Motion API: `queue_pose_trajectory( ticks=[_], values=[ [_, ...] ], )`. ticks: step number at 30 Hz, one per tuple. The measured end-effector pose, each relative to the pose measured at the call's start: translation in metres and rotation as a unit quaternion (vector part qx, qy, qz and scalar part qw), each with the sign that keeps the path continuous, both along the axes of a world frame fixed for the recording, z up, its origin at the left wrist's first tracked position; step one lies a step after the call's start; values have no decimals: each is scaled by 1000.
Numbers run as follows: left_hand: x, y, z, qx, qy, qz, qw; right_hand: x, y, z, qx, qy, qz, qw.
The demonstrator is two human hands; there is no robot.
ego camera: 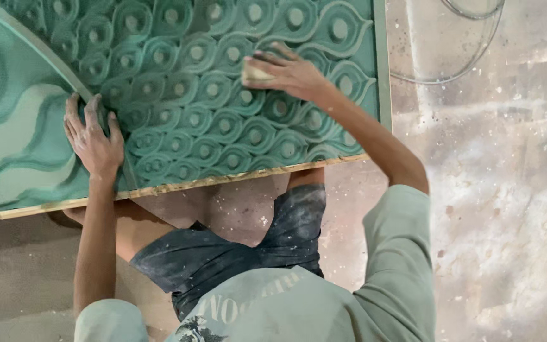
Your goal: The person sits on the floor and sands a large green decorative panel with a repeating circular pattern using a small sanding block. They move the block across the surface in steady strokes, occasionally adjusting their position to reach different areas.
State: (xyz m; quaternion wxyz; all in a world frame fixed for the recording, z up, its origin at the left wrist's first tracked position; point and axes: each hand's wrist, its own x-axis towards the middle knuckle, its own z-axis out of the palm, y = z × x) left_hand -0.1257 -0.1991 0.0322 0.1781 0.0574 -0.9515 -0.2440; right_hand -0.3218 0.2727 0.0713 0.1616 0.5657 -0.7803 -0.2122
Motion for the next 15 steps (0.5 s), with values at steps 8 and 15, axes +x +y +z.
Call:
queue_pose_trajectory(
  ticks=[8, 15],
  values=[
    [-1, -5, -11, -29, 11, -15, 999, -11, -16, 5, -13, -48, 49, 998],
    [-6, -3, 1, -19, 26, -28, 999, -22, -36, -4, 18, -38, 77, 996]
  ],
)
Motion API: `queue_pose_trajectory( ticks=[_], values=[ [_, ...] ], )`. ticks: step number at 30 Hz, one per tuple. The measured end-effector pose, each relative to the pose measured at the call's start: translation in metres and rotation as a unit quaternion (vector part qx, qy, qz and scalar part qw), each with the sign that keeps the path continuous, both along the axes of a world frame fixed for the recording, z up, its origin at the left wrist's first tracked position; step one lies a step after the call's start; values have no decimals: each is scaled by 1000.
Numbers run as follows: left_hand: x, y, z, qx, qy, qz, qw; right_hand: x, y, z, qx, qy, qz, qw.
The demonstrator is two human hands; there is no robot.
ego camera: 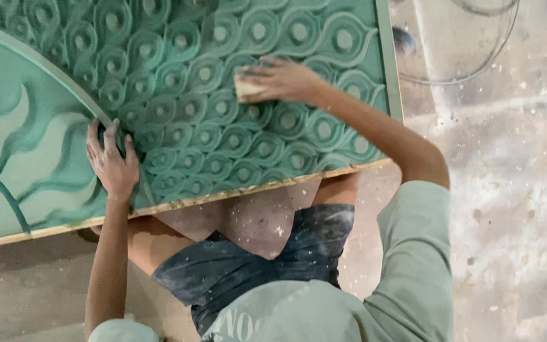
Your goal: The person sits on the floor and sands a large green decorative panel with a repeating circular pattern using a small sanding block. They move the block across the surface in steady strokes, occasionally adjusting their position to reach different areas.
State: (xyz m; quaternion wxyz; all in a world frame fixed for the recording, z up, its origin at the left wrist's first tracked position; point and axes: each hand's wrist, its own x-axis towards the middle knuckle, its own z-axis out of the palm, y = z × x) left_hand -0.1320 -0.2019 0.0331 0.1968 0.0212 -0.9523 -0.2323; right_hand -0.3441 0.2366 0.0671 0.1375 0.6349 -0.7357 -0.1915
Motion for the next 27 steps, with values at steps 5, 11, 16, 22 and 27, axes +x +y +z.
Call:
queue_pose_trajectory(
  ticks=[5, 11, 16, 22, 27],
  values=[
    [1, 5, 4, 14, -24, 31, 999, 5, 3, 0, -27, -30, 0, 999],
    [1, 4, 5, 10, -6, 2, 1000, 14, 11, 11, -6, -40, -33, 999],
    [3, 5, 8, 34, -23, 30, 999, 15, 17, 12, -47, -60, -8, 997],
    [2, 6, 7, 30, -17, 32, 999, 15, 11, 12, -32, -41, -29, 998],
    [3, 3, 5, 16, -15, 18, 1000, 10, 15, 15, -39, -44, 14, 998]
  ],
)
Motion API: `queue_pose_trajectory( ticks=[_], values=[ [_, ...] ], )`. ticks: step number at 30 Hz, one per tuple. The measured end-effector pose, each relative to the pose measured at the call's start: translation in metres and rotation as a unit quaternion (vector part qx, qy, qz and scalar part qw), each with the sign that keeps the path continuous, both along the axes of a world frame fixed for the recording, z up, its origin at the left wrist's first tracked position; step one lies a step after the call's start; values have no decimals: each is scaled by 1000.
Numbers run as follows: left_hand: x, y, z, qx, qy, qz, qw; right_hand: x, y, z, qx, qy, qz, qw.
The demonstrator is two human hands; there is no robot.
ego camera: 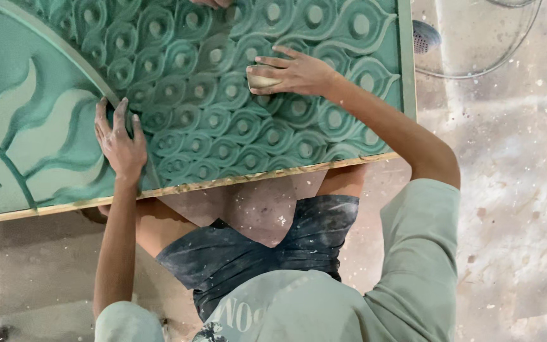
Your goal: The person sits on the floor and sands a large green decorative panel with a repeating circular pattern using a small sanding block. They move the block across the surface in steady strokes, occasionally adjusting their position to reach different areas.
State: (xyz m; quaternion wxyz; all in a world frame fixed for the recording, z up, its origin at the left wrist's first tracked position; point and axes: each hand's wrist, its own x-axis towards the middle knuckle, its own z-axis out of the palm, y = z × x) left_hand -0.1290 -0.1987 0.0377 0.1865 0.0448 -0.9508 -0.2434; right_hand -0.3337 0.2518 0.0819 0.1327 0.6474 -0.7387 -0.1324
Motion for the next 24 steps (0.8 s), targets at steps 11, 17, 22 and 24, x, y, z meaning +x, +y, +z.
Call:
queue_pose_trajectory(
  ticks=[11, 17, 22, 24],
  values=[
    [0, -5, -5, -3, -2, -6, 1000, 0, -7, -7, -14, -57, -19, 998],
    [0, -2, -3, 15, 4, 3, 1000, 39, -28, -9, -86, -169, -133, 973],
    [0, 0, 0, 33, 7, 7, 999, 135, -93, -52, -320, -141, -297, 888],
    [-1, -2, 1, 28, 8, 7, 1000, 148, -105, -65, -360, -151, -345, 854]
  ],
)
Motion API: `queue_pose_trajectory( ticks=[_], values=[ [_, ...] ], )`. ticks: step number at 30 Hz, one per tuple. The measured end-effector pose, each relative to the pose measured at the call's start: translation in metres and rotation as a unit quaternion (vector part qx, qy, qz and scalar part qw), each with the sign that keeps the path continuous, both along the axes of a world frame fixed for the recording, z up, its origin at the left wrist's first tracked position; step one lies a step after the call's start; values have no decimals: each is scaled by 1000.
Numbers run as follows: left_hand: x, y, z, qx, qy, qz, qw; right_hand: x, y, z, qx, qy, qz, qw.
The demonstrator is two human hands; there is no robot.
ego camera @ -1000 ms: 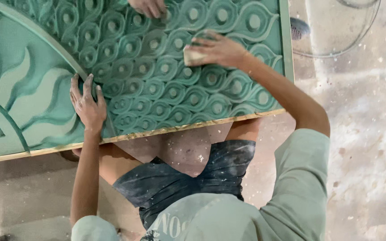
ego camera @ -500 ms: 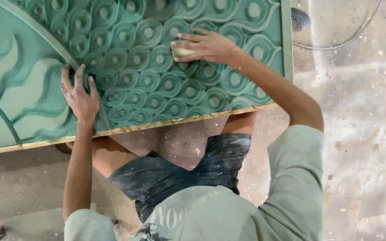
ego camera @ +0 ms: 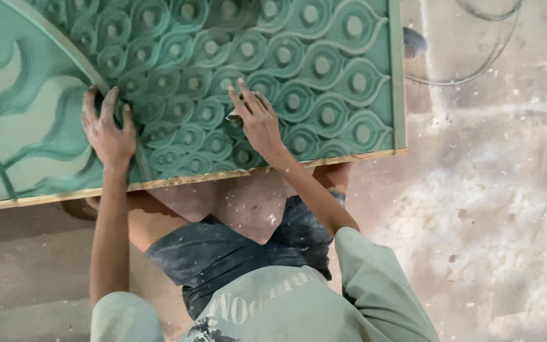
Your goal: The person sits on the floor and sands a large green decorative panel with a repeating circular pattern using a small sanding block. They move the block across the surface in steady strokes, occasionally adjusting their position to reach different areas.
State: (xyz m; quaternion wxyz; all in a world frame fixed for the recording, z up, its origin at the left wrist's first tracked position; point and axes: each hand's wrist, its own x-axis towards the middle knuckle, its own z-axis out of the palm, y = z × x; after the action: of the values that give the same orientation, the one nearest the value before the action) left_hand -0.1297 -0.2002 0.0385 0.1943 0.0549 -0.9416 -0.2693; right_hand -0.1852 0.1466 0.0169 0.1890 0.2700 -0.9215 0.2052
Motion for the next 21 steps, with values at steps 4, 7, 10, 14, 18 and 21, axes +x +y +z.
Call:
queue_pose_trajectory(
  ticks=[4, 7, 10, 14, 18, 21],
  values=[
    [0, -1, 0, 2, -18, -1, 1000, -12, 2, -1, -77, -34, -85, 993],
    [1, 0, 1, 19, -22, 6, 1000, -9, 2, 4, -76, 17, -123, 989],
    [0, 0, 1, 18, -21, 6, 1000, 19, -6, -3, -91, -2, -125, 988],
    [-1, -1, 1, 5, -12, 8, 1000, 31, 5, -24, -110, -142, -181, 967],
    [1, -1, -2, 18, -22, 8, 1000, -7, 23, -33, -216, -46, -120, 968],
    [1, -1, -4, 10, -3, 5, 1000, -11, 8, -24, -157, -65, -126, 977]
  ],
)
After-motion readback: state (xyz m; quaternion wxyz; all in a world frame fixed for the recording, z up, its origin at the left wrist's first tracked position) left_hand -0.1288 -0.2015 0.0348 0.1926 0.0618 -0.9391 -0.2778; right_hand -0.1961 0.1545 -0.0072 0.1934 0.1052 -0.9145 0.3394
